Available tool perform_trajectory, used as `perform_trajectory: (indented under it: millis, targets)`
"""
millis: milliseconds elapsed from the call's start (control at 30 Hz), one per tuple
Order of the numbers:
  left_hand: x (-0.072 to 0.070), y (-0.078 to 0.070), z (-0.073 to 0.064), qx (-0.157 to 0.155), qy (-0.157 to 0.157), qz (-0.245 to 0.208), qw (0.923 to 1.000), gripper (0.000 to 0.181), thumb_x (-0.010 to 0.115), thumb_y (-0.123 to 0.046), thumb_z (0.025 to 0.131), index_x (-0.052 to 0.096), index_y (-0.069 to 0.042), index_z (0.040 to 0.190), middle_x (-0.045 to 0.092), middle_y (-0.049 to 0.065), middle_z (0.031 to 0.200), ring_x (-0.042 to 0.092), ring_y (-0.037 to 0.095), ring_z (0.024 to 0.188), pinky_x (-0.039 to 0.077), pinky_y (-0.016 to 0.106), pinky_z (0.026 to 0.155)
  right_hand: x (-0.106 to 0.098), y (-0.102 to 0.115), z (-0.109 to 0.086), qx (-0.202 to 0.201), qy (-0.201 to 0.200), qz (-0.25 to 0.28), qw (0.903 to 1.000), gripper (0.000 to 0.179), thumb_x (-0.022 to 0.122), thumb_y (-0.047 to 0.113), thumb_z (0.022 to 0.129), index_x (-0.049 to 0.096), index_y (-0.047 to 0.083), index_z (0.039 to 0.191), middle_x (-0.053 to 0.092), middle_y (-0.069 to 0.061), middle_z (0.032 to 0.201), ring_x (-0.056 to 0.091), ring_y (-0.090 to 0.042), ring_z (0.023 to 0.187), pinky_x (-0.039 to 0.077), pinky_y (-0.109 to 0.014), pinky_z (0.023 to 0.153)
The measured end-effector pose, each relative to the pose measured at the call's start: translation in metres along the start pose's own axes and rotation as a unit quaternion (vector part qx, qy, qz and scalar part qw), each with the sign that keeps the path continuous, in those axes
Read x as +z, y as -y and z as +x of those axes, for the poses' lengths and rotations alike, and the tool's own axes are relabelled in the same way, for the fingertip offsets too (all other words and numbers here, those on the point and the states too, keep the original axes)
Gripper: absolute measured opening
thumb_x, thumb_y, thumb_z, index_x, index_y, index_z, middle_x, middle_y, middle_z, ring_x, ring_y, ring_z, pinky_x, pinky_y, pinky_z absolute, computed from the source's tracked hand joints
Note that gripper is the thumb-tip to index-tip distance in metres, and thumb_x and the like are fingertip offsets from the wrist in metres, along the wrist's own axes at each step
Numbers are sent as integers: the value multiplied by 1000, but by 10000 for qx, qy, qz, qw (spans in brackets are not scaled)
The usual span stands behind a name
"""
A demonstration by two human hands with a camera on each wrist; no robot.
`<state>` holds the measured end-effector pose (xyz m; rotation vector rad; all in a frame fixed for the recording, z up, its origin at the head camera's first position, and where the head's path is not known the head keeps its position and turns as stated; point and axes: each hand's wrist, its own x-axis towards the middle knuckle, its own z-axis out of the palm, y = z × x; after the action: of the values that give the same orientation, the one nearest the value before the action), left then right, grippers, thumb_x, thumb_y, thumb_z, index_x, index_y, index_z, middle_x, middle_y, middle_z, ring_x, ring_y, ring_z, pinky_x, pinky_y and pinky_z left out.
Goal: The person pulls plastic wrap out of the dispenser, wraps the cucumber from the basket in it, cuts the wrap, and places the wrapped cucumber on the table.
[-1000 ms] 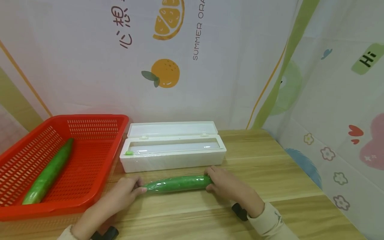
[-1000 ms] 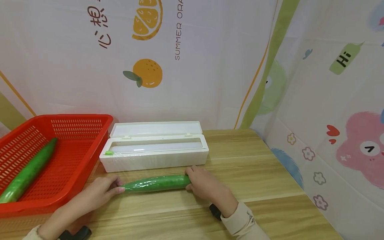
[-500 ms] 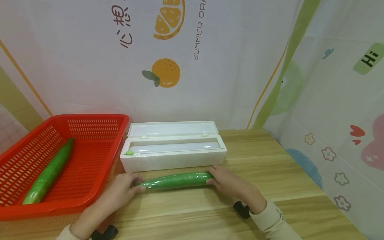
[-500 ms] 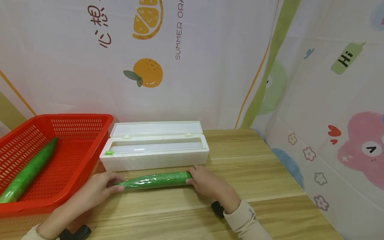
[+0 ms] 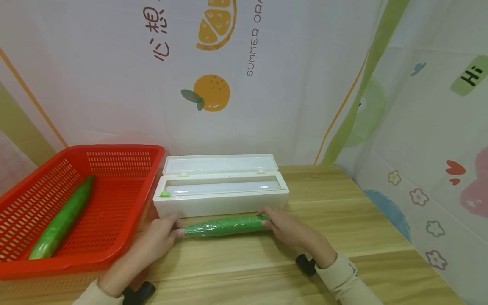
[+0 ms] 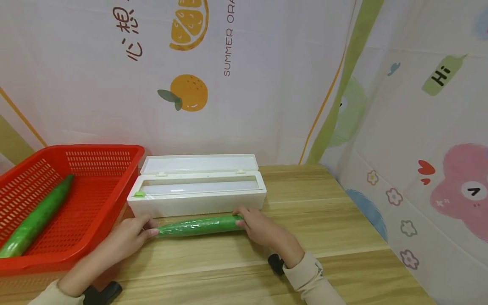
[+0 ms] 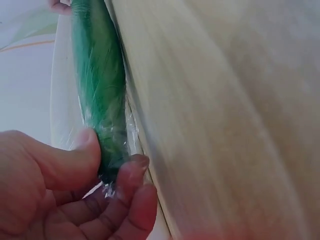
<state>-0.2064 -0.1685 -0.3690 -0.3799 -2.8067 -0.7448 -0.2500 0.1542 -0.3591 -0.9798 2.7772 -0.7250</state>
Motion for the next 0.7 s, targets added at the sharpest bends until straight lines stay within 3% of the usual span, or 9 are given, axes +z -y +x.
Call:
perform_trajectory:
  millis: [300, 533, 700]
  targets:
    - [-1, -2, 2, -223, 142, 29, 9996, 10, 61, -7, 87, 53, -6, 81, 45, 0, 62, 43, 15, 60, 37, 29, 55, 3, 2, 4, 238, -209, 254, 9992, 26, 34, 16, 101, 43, 0, 120, 54, -17, 117, 50, -31, 117, 40, -47, 97]
    - [2, 1, 6, -228, 84, 38, 9997, 12, 59, -7, 88, 52, -6, 79, 44, 0, 63, 43, 16, 61, 37, 29, 55, 3, 2, 9, 114, -373, 38, 9992, 14, 34, 13, 101, 44, 5, 106, 52, -6, 91, 52, -20, 91, 44, -40, 81]
    - [2, 1, 9, -207, 58, -23, 9998, 12, 59, -6, 88, 52, -4, 78, 44, 1, 64, 43, 16, 61, 37, 29, 56, 3, 3, 12, 215, -325, -64, 9992, 13, 33, 13, 101, 43, 5, 104, 49, -3, 84, 50, -17, 84, 44, -37, 76]
